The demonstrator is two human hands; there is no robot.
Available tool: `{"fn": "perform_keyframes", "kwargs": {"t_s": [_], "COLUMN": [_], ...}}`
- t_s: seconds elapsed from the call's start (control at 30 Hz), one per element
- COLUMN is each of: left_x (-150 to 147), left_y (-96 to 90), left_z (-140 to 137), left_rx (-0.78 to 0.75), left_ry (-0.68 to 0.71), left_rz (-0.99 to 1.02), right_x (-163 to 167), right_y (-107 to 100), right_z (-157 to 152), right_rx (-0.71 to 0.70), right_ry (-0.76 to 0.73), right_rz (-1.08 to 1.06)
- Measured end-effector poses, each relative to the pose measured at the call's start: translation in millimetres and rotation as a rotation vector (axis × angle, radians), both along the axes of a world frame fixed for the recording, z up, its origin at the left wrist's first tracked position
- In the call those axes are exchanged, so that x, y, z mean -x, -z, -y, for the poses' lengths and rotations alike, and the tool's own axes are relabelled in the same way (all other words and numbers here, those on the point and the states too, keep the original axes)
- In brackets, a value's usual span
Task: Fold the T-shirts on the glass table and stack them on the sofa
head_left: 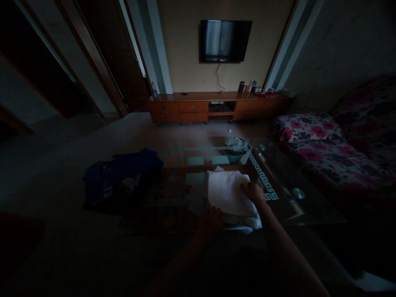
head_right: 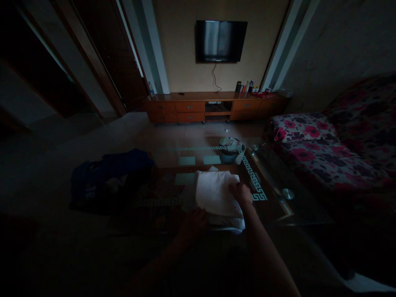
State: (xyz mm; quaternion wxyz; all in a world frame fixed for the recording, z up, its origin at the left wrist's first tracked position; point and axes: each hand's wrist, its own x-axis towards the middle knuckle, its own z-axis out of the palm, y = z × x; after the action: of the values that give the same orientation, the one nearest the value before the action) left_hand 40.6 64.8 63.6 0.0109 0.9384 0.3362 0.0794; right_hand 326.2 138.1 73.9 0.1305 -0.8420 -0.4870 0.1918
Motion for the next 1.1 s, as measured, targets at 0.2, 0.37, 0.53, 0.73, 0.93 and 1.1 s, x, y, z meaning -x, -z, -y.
{"fn": "perform_keyframes", "kwargs": {"t_s": [0.2,0.37,0.53,0.73,0.93,1.1], "left_x": [-8.4,-14.4,-15.9,-12.2,-19.9,-48.1], "left_y": [2.7,3.7,1.8,5.3,6.3,7.8], "left_z": [1.8,3.2,7.1,17.6,28.8,33.6], "left_rx": [0.018,0.007,-0.02,-0.098,-0.051,-0.085], "left_ry": [0.022,0.001,0.062,0.167,0.141,0.139], "left_rz": [-0.045,-0.019,-0.024,-0.033,-0.064,-0.007], "right_x": [-4.5,-8.4,-10.2,-11.1,-7.9,-5.9], "right_y": [3.7,7.0,10.4,11.1,7.6,5.9], "right_z": [-6.7,-7.8,-9.1,-9.7,-8.2,-6.6], "right_rx": [-0.007,-0.011,-0.01,-0.022,-0.034,-0.038], "right_ry": [0.037,0.049,0.04,0.032,0.027,0.029], "right_rz": [-0.021,-0.029,-0.041,-0.052,-0.054,-0.062]}}
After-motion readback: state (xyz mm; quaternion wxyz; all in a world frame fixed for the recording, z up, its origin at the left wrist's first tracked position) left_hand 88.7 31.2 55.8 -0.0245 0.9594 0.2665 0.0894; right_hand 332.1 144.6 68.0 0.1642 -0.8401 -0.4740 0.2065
